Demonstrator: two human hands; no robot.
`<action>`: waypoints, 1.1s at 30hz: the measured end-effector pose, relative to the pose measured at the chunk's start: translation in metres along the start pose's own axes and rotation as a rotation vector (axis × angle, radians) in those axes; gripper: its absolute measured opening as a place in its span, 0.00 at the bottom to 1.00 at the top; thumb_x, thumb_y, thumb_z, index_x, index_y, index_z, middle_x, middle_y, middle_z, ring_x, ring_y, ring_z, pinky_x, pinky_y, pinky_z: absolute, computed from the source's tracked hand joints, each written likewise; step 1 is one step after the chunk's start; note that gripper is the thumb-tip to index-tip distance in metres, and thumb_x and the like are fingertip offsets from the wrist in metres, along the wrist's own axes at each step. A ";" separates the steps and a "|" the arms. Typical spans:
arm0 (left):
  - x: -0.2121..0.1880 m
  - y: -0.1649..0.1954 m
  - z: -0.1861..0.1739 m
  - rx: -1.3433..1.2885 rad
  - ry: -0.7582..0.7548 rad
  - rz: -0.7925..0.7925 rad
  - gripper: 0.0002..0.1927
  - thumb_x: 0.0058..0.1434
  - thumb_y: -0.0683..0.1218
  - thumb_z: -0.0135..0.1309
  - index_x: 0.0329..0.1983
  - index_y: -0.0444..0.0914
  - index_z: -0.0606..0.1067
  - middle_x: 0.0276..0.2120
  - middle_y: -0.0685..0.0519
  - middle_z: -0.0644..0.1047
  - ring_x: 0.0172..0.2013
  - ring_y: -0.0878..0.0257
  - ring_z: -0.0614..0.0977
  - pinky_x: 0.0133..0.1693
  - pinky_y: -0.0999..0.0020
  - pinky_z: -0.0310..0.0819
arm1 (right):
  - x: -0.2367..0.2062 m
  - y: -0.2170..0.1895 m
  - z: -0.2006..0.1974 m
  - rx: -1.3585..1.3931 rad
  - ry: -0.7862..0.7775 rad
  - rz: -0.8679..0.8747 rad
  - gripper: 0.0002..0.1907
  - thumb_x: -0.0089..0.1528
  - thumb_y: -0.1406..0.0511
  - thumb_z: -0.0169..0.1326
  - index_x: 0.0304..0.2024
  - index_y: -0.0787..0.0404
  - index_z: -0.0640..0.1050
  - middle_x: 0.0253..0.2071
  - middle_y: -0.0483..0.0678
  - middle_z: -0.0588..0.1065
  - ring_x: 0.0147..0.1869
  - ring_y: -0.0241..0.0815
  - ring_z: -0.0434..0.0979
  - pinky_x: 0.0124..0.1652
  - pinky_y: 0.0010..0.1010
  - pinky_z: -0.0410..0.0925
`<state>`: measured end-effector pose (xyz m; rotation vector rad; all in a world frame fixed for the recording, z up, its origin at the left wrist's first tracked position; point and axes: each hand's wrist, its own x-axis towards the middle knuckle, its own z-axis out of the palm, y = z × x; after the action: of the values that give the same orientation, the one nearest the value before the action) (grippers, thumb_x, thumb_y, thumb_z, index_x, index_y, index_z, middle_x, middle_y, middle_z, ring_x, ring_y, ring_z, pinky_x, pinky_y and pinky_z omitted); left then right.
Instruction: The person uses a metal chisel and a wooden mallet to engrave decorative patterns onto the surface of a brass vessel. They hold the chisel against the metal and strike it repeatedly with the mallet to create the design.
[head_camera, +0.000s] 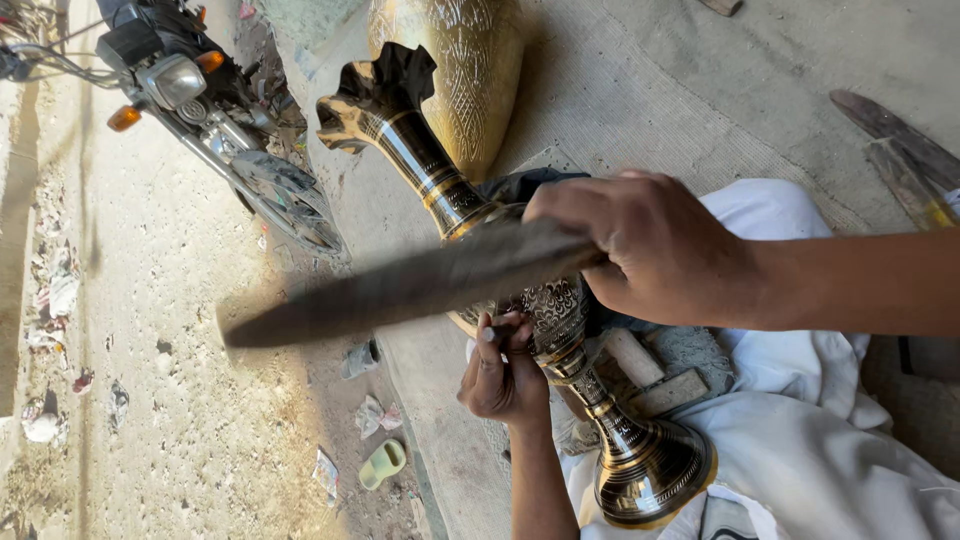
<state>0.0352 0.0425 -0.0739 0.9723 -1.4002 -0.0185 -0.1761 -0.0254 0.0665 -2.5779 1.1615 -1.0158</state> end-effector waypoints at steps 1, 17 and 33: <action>0.000 0.001 -0.001 0.035 0.001 -0.013 0.16 0.64 0.29 0.57 0.54 0.32 0.77 0.37 0.48 0.84 0.41 0.64 0.87 0.48 0.67 0.84 | 0.000 0.000 0.000 -0.062 -0.006 -0.038 0.14 0.51 0.71 0.63 0.38 0.53 0.80 0.24 0.40 0.76 0.26 0.37 0.77 0.33 0.42 0.68; 0.000 -0.006 -0.004 -0.081 -0.023 -0.037 0.18 0.63 0.27 0.57 0.52 0.36 0.80 0.37 0.48 0.85 0.40 0.65 0.87 0.47 0.70 0.83 | -0.002 -0.007 0.003 -0.265 -0.146 -0.067 0.14 0.53 0.70 0.64 0.38 0.49 0.78 0.25 0.38 0.76 0.31 0.41 0.79 0.39 0.44 0.67; 0.005 -0.004 -0.013 0.080 -0.049 -0.046 0.21 0.54 0.33 0.69 0.51 0.40 0.82 0.29 0.56 0.84 0.26 0.74 0.79 0.34 0.78 0.73 | -0.014 -0.004 0.017 -0.030 -0.032 0.011 0.20 0.50 0.69 0.64 0.45 0.54 0.78 0.30 0.41 0.77 0.31 0.41 0.77 0.37 0.42 0.67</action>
<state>0.0488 0.0442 -0.0709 1.0770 -1.4322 -0.0206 -0.1692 -0.0150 0.0476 -2.5974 1.1911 -0.9582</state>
